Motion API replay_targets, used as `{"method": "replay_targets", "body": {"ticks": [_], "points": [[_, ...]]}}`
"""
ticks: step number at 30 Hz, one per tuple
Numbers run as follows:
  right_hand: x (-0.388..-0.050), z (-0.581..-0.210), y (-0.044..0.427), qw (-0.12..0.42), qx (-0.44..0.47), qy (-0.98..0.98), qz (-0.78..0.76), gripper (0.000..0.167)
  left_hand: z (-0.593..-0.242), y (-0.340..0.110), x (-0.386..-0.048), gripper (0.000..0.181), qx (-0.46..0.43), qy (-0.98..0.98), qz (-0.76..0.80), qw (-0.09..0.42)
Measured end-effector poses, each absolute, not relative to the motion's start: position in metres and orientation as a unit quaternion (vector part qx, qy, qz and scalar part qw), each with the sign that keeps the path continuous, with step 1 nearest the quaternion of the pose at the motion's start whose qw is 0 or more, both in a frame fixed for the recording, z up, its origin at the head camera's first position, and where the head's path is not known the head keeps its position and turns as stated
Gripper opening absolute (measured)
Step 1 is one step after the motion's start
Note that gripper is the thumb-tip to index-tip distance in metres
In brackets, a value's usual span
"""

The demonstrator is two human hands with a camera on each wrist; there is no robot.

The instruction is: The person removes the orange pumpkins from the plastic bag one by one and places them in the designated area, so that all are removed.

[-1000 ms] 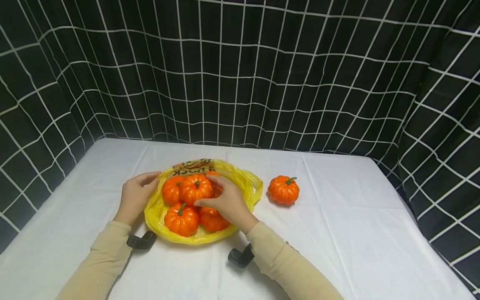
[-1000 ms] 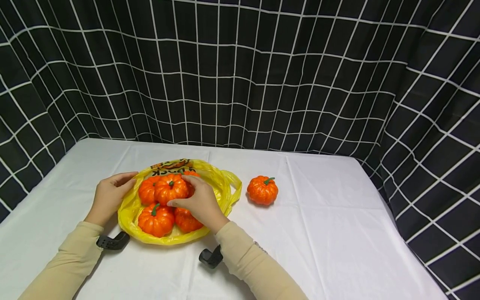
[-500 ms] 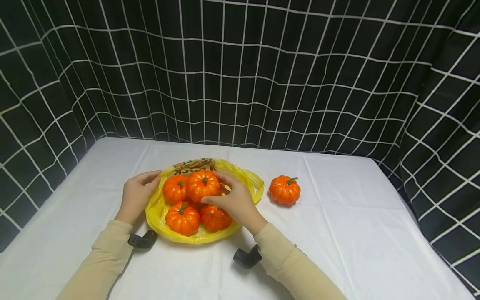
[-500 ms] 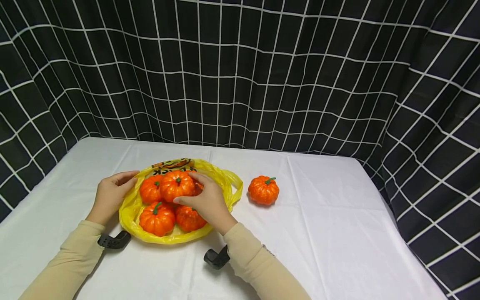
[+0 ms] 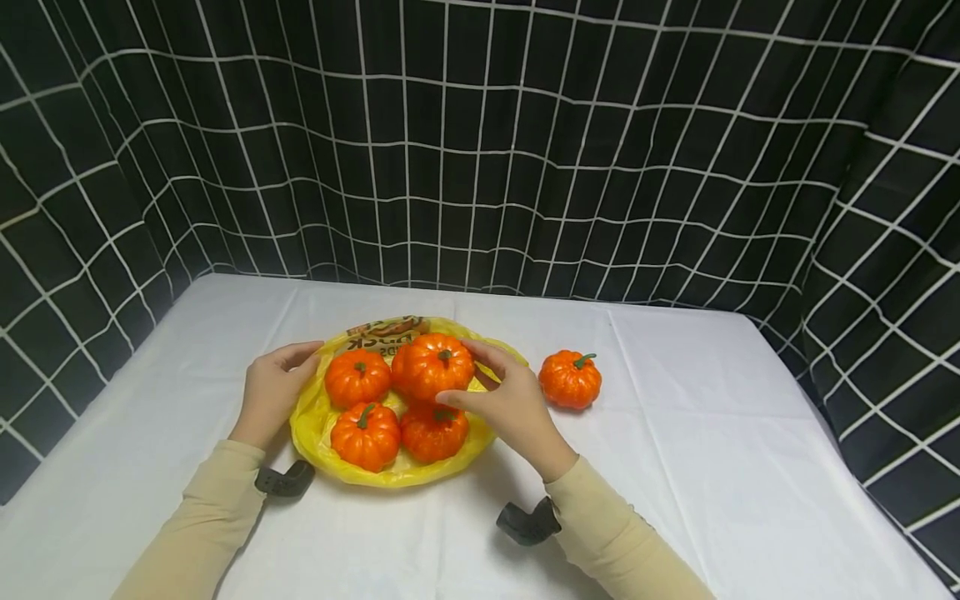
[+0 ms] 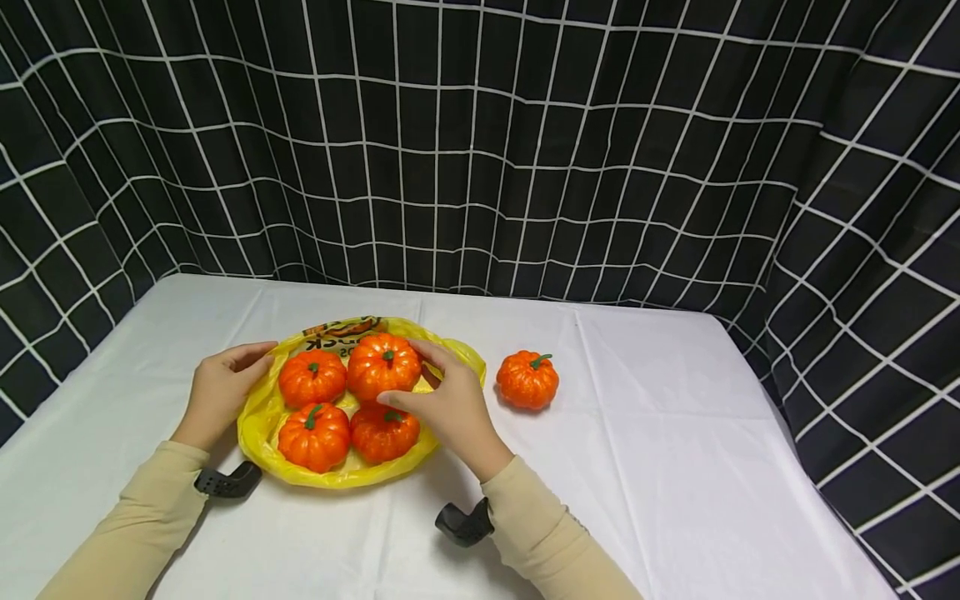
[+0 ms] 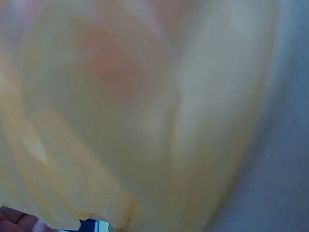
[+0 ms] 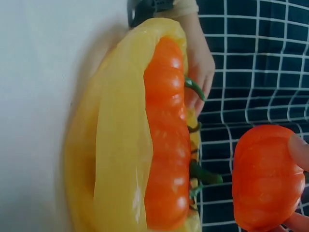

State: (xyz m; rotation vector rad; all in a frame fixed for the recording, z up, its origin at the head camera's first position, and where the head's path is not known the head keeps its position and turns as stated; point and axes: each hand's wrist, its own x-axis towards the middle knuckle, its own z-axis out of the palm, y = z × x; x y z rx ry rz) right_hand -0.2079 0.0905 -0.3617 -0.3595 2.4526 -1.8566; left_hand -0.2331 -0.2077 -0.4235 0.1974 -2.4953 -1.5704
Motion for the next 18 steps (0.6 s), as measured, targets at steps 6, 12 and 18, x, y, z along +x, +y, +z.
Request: {"method": "replay_targets", "body": {"ticks": [6, 12, 18], "points": [[-0.207, -0.36, 0.112, -0.001, -0.116, 0.79, -0.602, 0.072, -0.422, -0.207, -0.232, 0.036, 0.071, -0.839, -0.532, 0.089], [-0.205, -0.354, 0.132, -0.02, -0.107, 0.792, -0.6, 0.073, -0.422, -0.207, -0.232, 0.036, 0.072, -0.839, -0.532, 0.089], [-0.202, -0.35, 0.149, -0.024, -0.083, 0.794, -0.601, 0.074, -0.423, -0.207, -0.232, 0.036, 0.072, -0.84, -0.531, 0.088]]}}
